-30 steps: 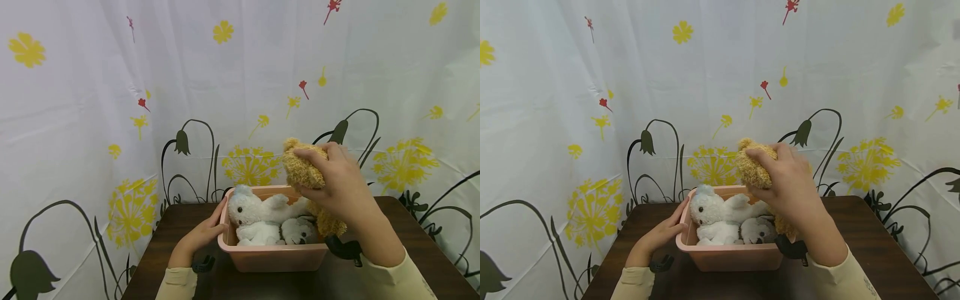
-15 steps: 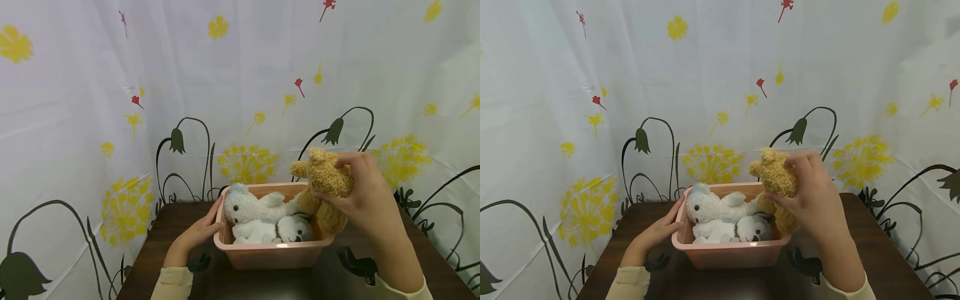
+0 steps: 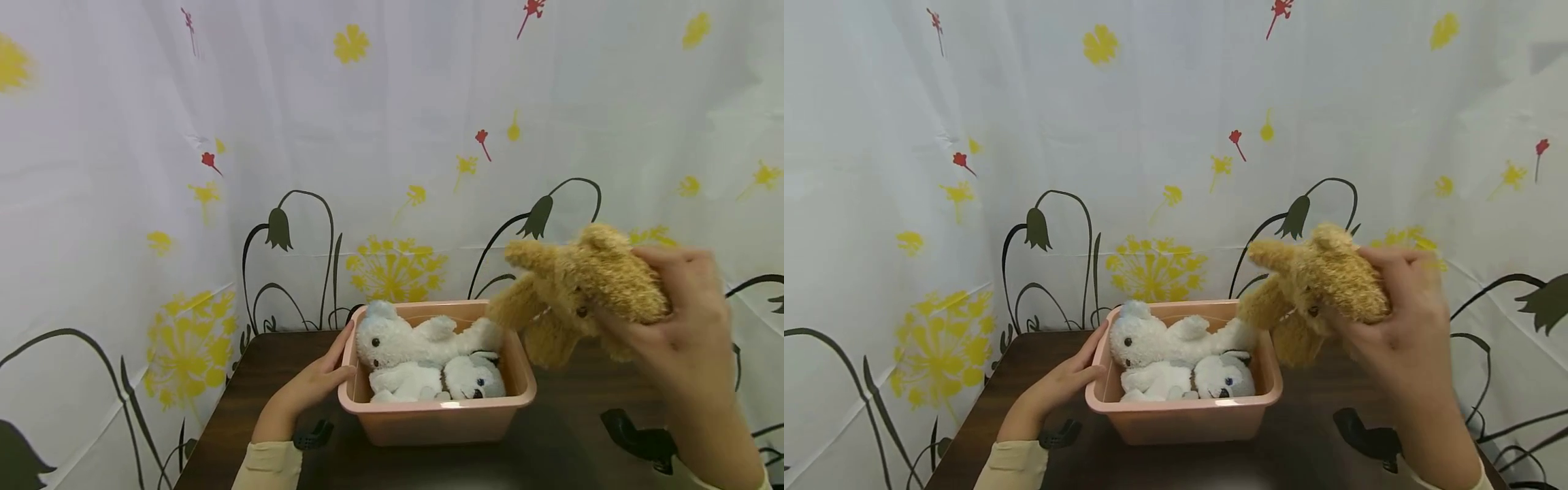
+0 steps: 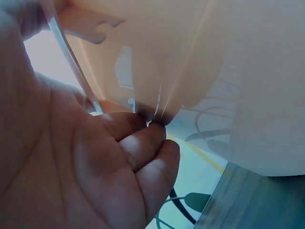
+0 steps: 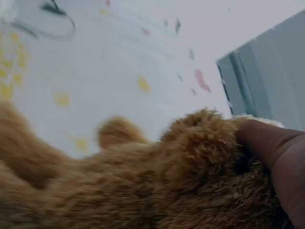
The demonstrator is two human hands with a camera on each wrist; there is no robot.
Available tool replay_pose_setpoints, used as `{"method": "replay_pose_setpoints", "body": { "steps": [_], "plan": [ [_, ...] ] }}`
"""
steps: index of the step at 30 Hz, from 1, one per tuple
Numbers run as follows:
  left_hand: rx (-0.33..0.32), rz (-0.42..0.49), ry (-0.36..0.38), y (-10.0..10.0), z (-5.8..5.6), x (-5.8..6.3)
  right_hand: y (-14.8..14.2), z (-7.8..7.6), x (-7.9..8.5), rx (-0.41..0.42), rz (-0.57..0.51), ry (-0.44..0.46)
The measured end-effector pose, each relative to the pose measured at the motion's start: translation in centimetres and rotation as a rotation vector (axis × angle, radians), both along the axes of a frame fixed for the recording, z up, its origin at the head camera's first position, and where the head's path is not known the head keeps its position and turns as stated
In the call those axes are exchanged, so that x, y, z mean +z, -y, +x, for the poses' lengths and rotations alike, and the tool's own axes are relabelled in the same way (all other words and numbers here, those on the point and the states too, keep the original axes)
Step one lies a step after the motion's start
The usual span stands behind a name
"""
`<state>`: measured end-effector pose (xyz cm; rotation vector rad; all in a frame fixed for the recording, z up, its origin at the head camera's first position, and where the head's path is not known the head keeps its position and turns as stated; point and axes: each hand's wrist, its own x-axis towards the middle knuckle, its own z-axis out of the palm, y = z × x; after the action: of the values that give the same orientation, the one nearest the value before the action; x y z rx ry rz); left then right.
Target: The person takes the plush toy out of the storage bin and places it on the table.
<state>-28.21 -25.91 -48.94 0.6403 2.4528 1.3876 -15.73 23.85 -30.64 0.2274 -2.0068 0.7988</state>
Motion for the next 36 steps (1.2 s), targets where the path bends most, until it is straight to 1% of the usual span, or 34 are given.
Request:
{"method": "replay_pose_setpoints", "body": {
  "steps": [3,5,6,7,8,9,10,12,14,15,16,20,23,26,29,31,34,36],
  "plan": [
    [0.002,0.007,-0.014,0.4,-0.1,0.5,-2.3,-0.1,0.9,-0.008,-0.064,-0.107],
    [0.002,0.015,-0.019,0.4,-0.2,0.7,-4.2,-0.9,1.3,-0.011,-0.079,-0.161],
    [0.004,0.017,-0.018,0.4,-0.2,0.8,-5.1,-1.4,1.5,-0.016,-0.098,-0.161],
    [0.005,0.020,-0.017,0.4,-0.2,0.8,-5.9,-2.1,1.6,-0.035,-0.121,-0.143],
    [0.007,0.017,-0.016,0.4,-0.2,0.8,-6.7,-2.9,1.6,-0.064,-0.147,-0.115],
    [0.009,0.015,-0.017,0.4,-0.1,0.8,-7.5,-3.6,1.5,-0.117,-0.154,-0.066],
    [0.012,0.012,-0.016,0.4,-0.1,0.8,-8.3,-4.5,1.4,-0.155,-0.137,-0.020],
    [0.007,0.016,-0.011,0.4,-0.1,0.7,-9.9,-6.2,0.9,-0.206,-0.078,0.087],
    [-0.001,0.018,-0.008,0.3,-0.1,0.5,-11.6,-8.1,0.1,-0.223,0.021,0.188],
    [0.001,0.018,-0.007,0.3,-0.1,0.5,-12.5,-9.0,-0.3,-0.206,0.079,0.230],
    [0.002,0.024,-0.006,0.3,-0.2,0.4,-13.5,-10.0,-0.7,-0.170,0.138,0.261],
    [0.001,0.033,-0.017,0.0,-0.5,0.5,-16.7,-13.4,-2.1,-0.047,0.303,0.421],
    [-0.013,0.038,-0.008,-0.4,-0.8,0.5,-18.6,-15.1,-3.0,0.007,0.391,0.504],
    [-0.013,0.039,0.006,-0.6,-0.8,0.5,-19.9,-16.4,-4.0,0.031,0.462,0.549],
    [-0.012,0.036,0.010,-0.6,-0.6,0.5,-20.6,-17.4,-5.0,0.057,0.512,0.607],
    [-0.018,0.031,0.014,-0.6,-0.5,0.5,-20.8,-18.0,-5.9,0.070,0.526,0.645],
    [-0.018,0.023,0.022,-0.5,-0.2,0.3,-20.9,-18.5,-7.3,0.079,0.506,0.704],
    [-0.012,0.020,0.025,-0.4,-0.1,0.2,-20.8,-18.7,-8.2,0.084,0.458,0.737]
  ]
}}
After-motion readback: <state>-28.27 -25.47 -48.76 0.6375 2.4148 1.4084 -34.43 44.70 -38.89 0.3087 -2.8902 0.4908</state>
